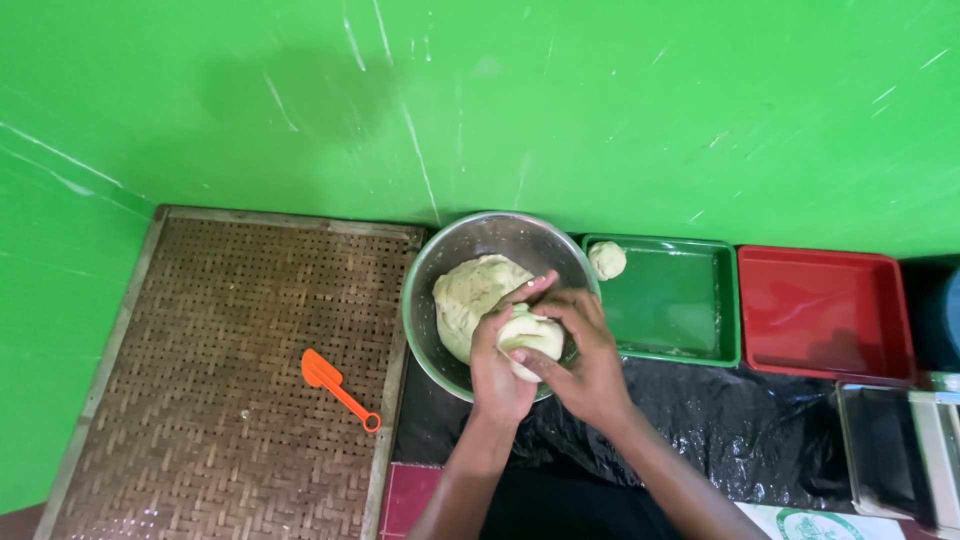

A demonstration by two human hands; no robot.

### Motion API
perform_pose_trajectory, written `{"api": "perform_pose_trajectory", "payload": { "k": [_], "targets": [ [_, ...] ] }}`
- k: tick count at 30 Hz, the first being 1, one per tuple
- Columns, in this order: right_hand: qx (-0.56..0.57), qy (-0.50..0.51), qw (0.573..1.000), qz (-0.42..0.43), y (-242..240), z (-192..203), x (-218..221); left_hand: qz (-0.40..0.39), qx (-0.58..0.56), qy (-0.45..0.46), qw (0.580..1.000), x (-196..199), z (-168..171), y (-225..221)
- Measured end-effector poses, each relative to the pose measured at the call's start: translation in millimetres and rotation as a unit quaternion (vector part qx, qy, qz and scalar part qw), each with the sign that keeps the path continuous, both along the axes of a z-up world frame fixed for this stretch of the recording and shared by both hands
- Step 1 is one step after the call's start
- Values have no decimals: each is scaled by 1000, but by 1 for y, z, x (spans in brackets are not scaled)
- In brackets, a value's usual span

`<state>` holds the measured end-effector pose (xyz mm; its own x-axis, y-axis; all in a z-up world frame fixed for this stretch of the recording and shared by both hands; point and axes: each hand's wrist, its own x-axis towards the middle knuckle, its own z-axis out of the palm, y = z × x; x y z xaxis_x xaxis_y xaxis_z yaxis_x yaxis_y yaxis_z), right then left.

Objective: Portioning a large mass of dough into smaller balls and placing them into a tray

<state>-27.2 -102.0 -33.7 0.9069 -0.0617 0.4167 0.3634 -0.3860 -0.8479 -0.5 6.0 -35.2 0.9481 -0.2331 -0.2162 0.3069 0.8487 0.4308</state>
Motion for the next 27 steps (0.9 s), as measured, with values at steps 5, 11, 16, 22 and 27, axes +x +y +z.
{"api": "perform_pose_trajectory", "payload": {
  "k": [5, 11, 16, 22, 27],
  "targets": [
    [215, 9, 976, 40, 0, -11, 12, 8, -11, -4, 1000, 5, -10, -3],
    [-79, -28, 996, -11, -6, 30, 31, -3, -14, 82, 997, -18, -50, -24],
    [-160, 33, 987, 4, -8, 21, 31, 3, 50, 134, 990, -30, -43, -27],
    [-198, 87, 966, -141, -16, -33, 20, 1, 143, 182, 973, -31, -46, -25],
    [-366, 97, 907, -186, -7, -26, 14, -21, 134, 219, 966, -26, -34, -29]
  ]
}}
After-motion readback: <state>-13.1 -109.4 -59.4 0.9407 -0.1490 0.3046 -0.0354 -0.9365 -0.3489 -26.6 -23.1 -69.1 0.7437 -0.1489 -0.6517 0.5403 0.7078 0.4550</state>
